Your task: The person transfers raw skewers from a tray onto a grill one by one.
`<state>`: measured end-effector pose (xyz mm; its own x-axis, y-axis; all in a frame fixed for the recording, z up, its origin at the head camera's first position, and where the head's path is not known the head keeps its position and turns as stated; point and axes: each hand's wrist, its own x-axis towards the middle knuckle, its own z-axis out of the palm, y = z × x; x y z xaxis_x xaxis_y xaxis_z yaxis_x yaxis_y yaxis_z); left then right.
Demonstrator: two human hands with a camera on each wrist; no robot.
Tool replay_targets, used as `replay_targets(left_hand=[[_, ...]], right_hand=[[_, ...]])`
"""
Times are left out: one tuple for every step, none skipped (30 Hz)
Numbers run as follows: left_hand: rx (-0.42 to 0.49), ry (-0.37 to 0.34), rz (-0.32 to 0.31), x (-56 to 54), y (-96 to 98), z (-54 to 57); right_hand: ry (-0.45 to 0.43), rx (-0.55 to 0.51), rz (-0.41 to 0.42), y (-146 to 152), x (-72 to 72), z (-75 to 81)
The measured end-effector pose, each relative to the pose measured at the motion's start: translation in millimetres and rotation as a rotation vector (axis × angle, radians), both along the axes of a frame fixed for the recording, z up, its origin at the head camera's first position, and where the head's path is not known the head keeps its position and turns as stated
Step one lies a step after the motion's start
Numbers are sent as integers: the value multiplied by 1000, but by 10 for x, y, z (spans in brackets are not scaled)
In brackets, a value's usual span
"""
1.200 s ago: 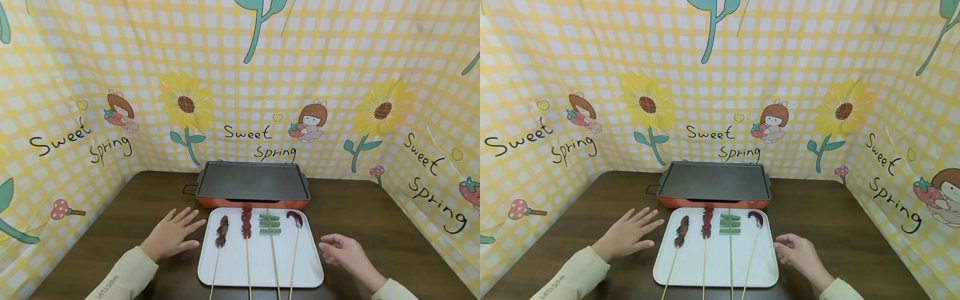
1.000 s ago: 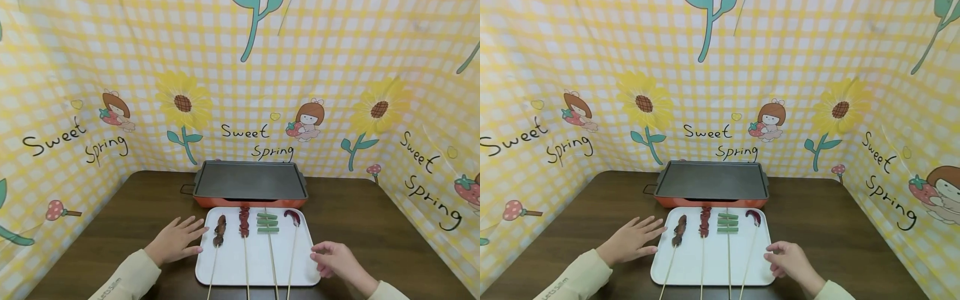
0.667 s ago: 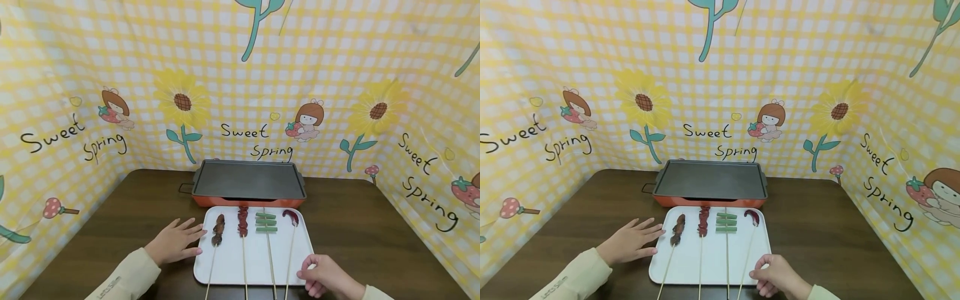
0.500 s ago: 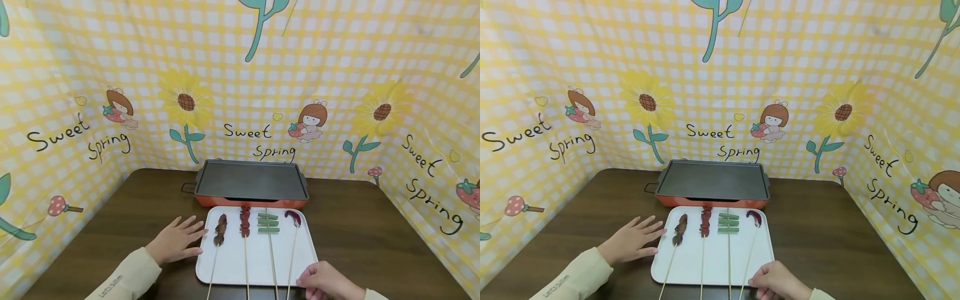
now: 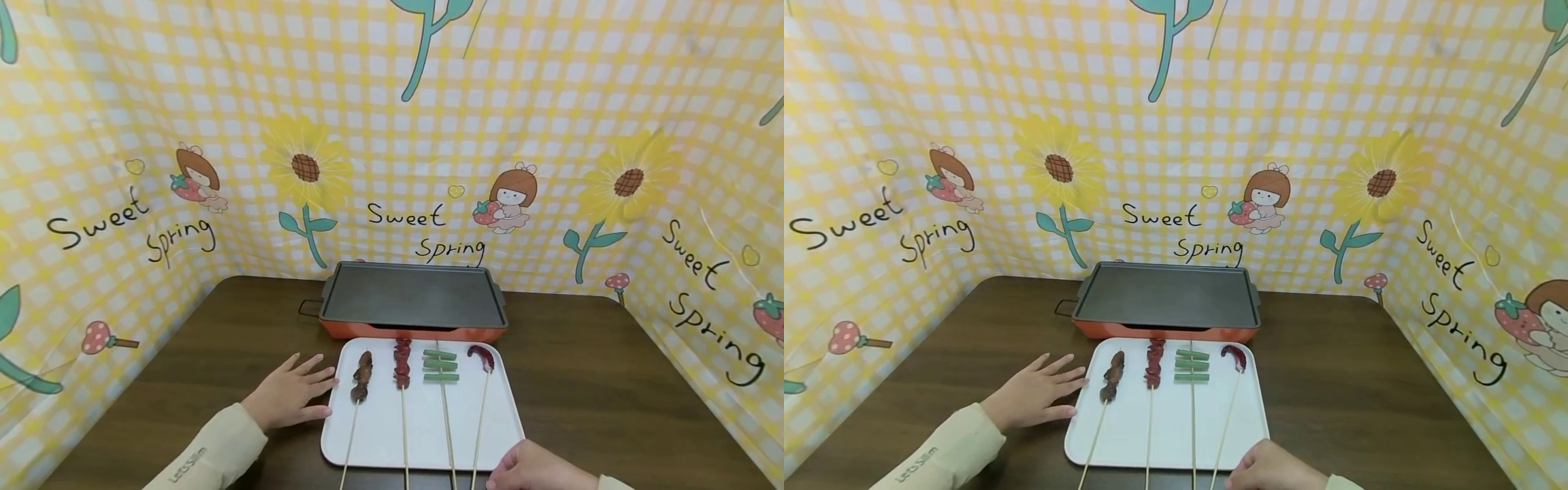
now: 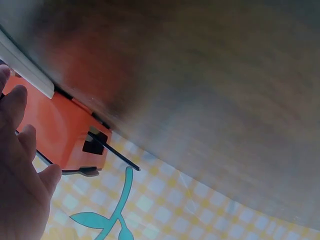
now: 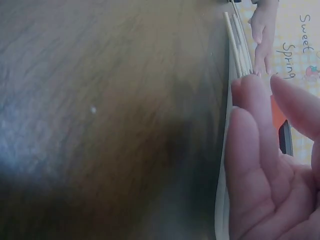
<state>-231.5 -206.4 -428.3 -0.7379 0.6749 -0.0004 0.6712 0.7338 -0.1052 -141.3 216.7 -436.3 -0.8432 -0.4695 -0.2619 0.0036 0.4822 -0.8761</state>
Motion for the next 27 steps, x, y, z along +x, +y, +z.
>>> replay_targets(left_hand=[[-2, -2, -4, 2, 4, 4], [-7, -1, -9, 1, 7, 4], [-11, -3, -10, -2, 11, 2], [-16, -6, -9, -4, 17, 0], [-21, -10, -8, -6, 24, -1], [-26, -15, -7, -8, 33, -3], [-28, -24, -3, -7, 42, -2], [-32, -31, 2, -8, 49, -3], [-34, -40, 8, -7, 55, -1], [-38, -47, 13, -7, 60, 0], [-41, -49, 15, -9, 66, 2], [-50, -46, 16, -13, 71, 5], [-61, -39, 15, -15, 75, 11], [-75, -32, 14, -18, 81, 17], [-89, -24, 12, -21, 88, 27], [-105, -17, 12, -25, 97, 36], [-119, -14, 12, -28, 107, 46], [-133, -15, 15, -29, 117, 55], [-140, -24, 20, -27, 126, 64], [-147, -31, 24, -25, 135, 70], [-151, -42, 31, -21, 142, 73], [-151, -52, 37, -15, 148, 76], [-148, -60, 42, -11, 152, 73], [-145, -65, 46, -6, 154, 72], [-140, -67, 49, -4, 155, 68], [-137, -66, 51, 0, 155, 66], [-131, -67, 54, 2, 154, 62]], right_hand=[[-8, -3, 3, -10, 4, -2], [-6, -2, 11, -20, 8, -4], [-24, -8, 15, -30, 9, -3], [-41, -15, 22, -39, 10, 0], [-55, -21, 31, -46, 9, 4], [-69, -28, 39, -53, 8, 6], [-79, -32, 46, -60, 8, 9], [-86, -34, 50, -70, 8, 10], [-91, -37, 55, -79, 5, 9], [-83, -35, 61, -88, 2, 6], [-75, -32, 64, -97, 0, 2], [-69, -32, 66, -105, -4, -6], [-69, -30, 63, -114, -6, -14], [-69, -27, 58, -121, -8, -23], [-67, -29, 58, -126, -13, -27], [-69, -29, 54, -131, -16, -30], [-68, -31, 55, -133, -20, -38], [-66, -35, 56, -134, -24, -45], [-57, -32, 59, -136, -28, -55], [-45, -38, 75, -137, -32, -59], [-25, -37, 91, -138, -38, -67], [-7, -32, 103, -141, -40, -78], [-5, -16, 124, -144, -46, -84], [-4, -13, 131, -148, -44, -88], [-1, -6, 133, -155, -40, -89], [-8, -5, 137, -162, -33, -82], [-16, 3, 128, -170, -27, -78]])
